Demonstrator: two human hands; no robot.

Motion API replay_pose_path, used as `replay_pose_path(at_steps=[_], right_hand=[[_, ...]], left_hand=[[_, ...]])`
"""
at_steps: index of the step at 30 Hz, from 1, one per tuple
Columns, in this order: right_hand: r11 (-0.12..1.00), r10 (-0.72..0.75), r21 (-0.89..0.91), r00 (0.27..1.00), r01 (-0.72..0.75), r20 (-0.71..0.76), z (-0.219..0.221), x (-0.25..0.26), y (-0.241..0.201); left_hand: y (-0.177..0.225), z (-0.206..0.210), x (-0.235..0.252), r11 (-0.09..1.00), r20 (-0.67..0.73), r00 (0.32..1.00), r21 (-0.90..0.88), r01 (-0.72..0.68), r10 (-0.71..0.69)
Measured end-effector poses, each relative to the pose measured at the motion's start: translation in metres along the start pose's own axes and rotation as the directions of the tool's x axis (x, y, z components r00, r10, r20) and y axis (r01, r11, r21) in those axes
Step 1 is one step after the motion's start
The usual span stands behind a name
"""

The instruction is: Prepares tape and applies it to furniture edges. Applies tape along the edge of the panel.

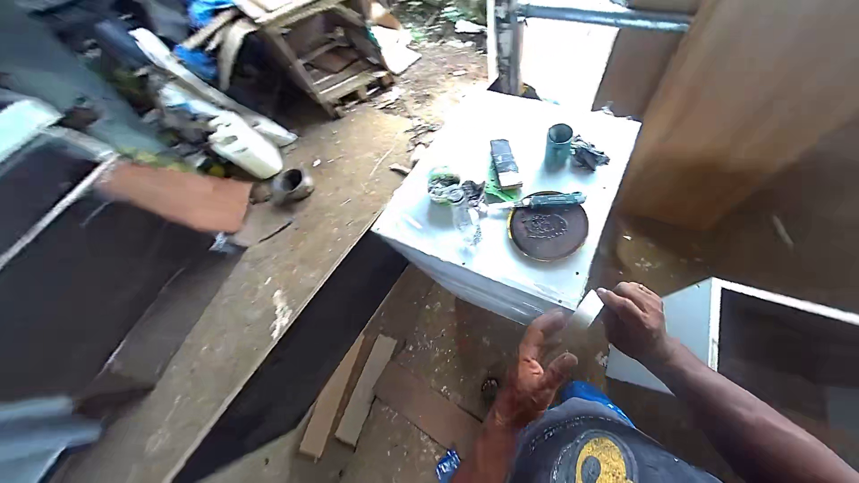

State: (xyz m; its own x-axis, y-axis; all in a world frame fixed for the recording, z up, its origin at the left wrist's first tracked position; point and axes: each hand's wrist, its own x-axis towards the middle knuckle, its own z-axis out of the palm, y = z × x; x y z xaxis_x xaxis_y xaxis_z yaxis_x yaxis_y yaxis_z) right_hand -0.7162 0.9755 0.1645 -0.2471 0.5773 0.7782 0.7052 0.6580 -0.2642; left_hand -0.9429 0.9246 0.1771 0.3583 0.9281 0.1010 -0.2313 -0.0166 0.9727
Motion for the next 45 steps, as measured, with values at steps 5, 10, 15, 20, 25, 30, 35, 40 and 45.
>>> replay_pose_path(at_steps=[5,10,15,20,25,30,35,40,45], right_hand=[[0.963,0.265,-0.005,0.953,-0.268,-0.146,-0.024,-0.005,-0.084],[0.667,0.671,0.432,0.741,-0.607,0.005,-0.040,-0.027,-0.152],[0.655,0.730,0.418,0.669,-0.629,-0.139,-0.063,-0.041,-0.217],[0.669,0.707,-0.091,0.670,-0.737,-0.226,-0.115,-0.054,-0.284],[0.474,0.718,-0.433,0.621,-0.767,-0.315,-0.159,-0.096,-0.352],[0.328,0.719,-0.616,0.612,-0.716,-0.329,-0.202,-0.147,-0.418],[0.226,0.729,-0.766,0.626,-0.602,-0.277,-0.227,-0.194,-0.467],[0.206,0.707,-0.761,0.631,-0.616,-0.320,-0.244,-0.238,-0.493],[0.134,0.714,-0.479,0.419,-0.868,-0.560,-0.267,-0.262,-0.513]], left_hand=[[0.022,-0.029,0.016,0.968,0.471,0.869,-0.248,-0.035,0.152],[0.020,-0.055,0.005,0.917,0.712,0.672,-0.378,0.123,0.203],[0.011,-0.041,-0.013,0.884,0.795,0.537,-0.433,0.179,0.281],[0.008,-0.004,-0.037,0.926,0.844,0.417,-0.377,0.010,0.338],[0.021,0.051,-0.077,0.911,0.910,0.188,-0.314,-0.266,0.369],[0.031,0.101,-0.141,0.889,0.958,-0.006,-0.268,-0.372,0.286],[0.036,0.134,-0.205,0.859,0.971,-0.131,-0.240,-0.453,0.202],[0.026,0.155,-0.251,0.911,0.968,-0.195,-0.219,-0.349,0.157],[0.019,0.169,-0.265,0.968,0.965,-0.197,-0.202,-0.147,0.171]])
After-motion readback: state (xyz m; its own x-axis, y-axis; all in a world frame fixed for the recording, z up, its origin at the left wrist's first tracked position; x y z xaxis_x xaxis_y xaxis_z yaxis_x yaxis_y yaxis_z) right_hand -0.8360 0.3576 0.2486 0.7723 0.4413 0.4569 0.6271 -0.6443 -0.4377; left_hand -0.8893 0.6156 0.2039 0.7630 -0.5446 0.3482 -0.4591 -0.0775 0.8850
